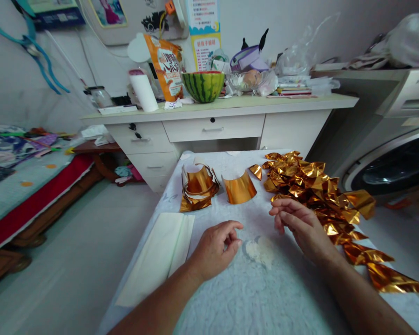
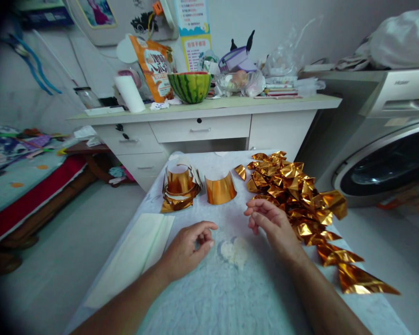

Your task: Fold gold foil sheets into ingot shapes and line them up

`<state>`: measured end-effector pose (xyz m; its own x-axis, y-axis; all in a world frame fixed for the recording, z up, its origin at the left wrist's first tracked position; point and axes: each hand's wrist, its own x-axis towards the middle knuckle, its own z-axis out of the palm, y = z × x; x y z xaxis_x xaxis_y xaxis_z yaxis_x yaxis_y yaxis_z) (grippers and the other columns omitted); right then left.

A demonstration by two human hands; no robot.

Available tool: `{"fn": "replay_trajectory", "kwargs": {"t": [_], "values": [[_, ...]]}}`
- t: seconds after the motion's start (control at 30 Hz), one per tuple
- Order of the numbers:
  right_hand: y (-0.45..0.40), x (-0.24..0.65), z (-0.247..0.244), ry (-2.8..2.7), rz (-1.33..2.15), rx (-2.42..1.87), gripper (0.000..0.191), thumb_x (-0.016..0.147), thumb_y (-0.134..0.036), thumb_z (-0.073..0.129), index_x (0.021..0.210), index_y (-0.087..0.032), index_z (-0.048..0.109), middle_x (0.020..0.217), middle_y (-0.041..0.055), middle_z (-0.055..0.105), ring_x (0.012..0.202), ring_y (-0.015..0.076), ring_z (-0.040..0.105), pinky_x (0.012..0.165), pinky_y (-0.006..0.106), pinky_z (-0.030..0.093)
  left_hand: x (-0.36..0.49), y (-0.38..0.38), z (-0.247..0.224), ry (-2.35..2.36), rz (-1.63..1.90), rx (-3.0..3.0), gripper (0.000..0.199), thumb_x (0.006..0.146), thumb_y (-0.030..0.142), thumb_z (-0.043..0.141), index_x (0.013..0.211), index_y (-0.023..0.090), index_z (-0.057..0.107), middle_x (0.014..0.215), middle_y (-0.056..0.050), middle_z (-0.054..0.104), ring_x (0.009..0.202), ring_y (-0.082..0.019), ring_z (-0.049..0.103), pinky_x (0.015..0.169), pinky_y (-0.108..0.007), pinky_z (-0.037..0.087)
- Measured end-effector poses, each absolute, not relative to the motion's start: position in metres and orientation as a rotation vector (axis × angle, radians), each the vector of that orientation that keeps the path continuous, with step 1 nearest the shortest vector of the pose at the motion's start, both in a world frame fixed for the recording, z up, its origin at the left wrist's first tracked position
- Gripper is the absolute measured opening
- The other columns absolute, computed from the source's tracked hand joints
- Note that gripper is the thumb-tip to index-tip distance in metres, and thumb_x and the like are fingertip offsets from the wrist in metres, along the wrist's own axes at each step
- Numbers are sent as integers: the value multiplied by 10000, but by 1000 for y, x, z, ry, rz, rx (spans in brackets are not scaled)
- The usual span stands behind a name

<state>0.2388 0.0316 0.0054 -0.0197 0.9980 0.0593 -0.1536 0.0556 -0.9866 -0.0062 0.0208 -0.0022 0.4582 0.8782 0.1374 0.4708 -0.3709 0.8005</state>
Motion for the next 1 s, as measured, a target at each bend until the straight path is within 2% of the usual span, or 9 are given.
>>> {"fn": "replay_trajectory", "kwargs": {"t": [0.1,0.2,0.3,0.63,1.0], "values": [[32,237,1,-1189,1275,-1109,272,811,-361,692,1014,-191,628,845,26,623,580,109,512,503,240,414,-4,23,-1,1144,782,2028,166,810,104,537,911,191,637,794,5,634,732,-134,596,690,-242,446],[32,235,-1,-1226,1291,-1179,295,811,-389,696,1014,-188,622,760,5,602,567,105,495,501,230,395,-5,25,0,1163,843,2015,120,813,88,538,796,181,613,783,6,621,728,-128,582,690,-237,434],[32,234,-3,-1246,1297,-1219,322,799,-428,701,1000,-188,621,695,-14,581,540,99,476,485,223,378,-7,28,-1,1228,932,1971,101,833,109,545,789,181,601,777,10,599,730,-128,570,684,-237,429],[36,231,-9,-1371,1189,-1311,398,746,-531,699,933,-189,622,698,-10,568,545,106,479,484,237,393,-4,40,-14,1370,1009,1856,91,811,115,560,836,180,619,890,-11,592,784,-136,583,695,-247,457],[39,234,-16,-1549,1051,-1401,328,877,-516,559,773,-205,557,621,-37,496,513,105,440,457,226,323,1,39,-18,1425,903,1940,151,774,88,560,861,200,611,916,-12,594,828,-158,591,778,-287,484]]}}
